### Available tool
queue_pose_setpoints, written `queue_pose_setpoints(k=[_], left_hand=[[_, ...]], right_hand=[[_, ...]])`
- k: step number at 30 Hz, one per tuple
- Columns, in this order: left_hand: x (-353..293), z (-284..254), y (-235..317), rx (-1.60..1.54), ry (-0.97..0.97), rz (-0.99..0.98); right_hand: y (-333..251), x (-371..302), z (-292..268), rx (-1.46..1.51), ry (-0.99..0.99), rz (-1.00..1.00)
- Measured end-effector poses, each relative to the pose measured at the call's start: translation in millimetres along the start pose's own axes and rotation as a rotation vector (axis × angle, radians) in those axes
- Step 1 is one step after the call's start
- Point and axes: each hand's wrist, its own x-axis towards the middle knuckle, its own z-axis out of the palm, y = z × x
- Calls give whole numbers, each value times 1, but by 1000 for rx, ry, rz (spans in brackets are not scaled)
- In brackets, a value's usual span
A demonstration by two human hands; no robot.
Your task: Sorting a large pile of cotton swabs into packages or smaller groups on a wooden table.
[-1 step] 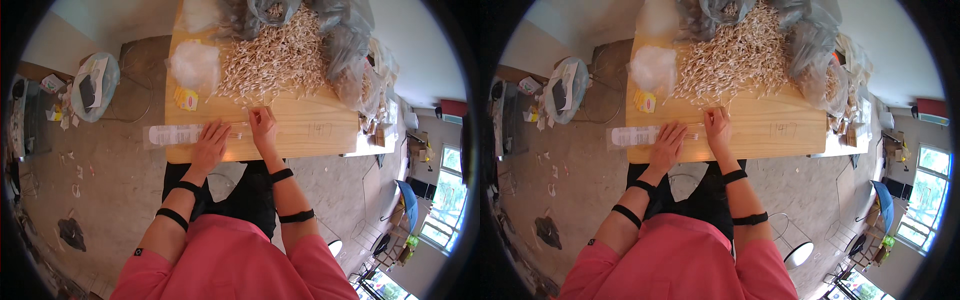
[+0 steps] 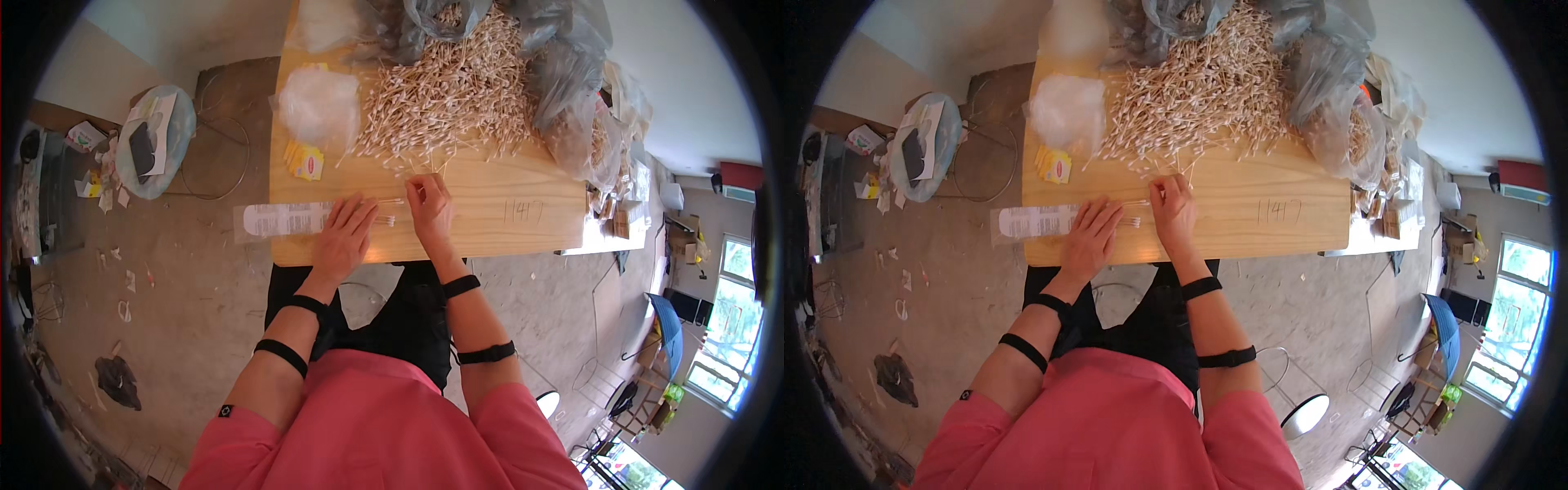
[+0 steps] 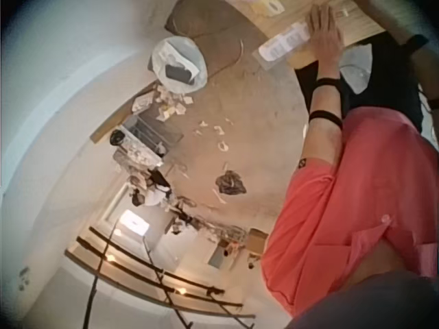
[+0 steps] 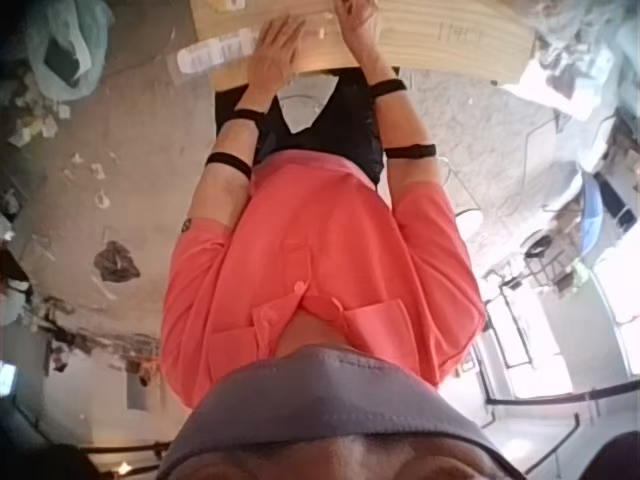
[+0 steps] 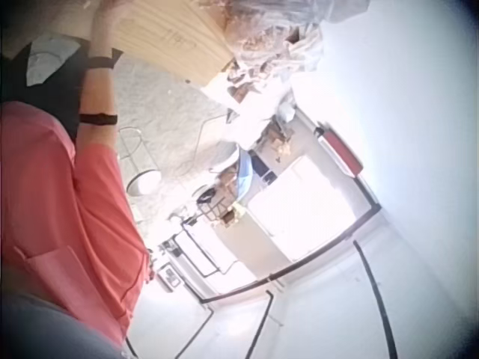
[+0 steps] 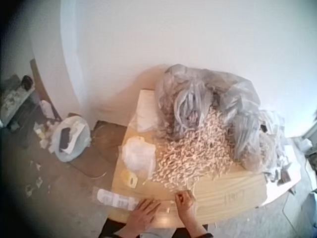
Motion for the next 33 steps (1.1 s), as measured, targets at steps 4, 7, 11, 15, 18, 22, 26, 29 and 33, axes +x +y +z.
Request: queue_pose_setpoints(k=[4, 7, 11, 15, 18, 22, 26, 29, 33], left_hand=[[1, 0, 2, -10, -20, 6], [1, 2, -1, -10, -26, -1], [2, -1, 0, -27, -15, 4], [2, -1, -1, -11, -2, 3], [2, -5, 3, -22, -10, 1], [4, -5, 3, -26, -14, 5], [2, -4, 1, -39, -25, 1], [2, -4, 1, -40, -24, -7], [4, -5, 2, -37, -16, 5]], right_hand=[[3, -5, -5, -113, -245, -183], [1, 1, -7, -51, -46, -41], [2, 17, -10, -228, 35, -45], [7, 16, -11, -240, -44, -90], [8, 4, -14, -161, -91, -185], [8, -3, -9, -135, -169, -212], [9, -2, -10, -73, -163, -120], [4, -1, -10, -25, -209, -164], [7, 6, -8, -101, -220, -226]])
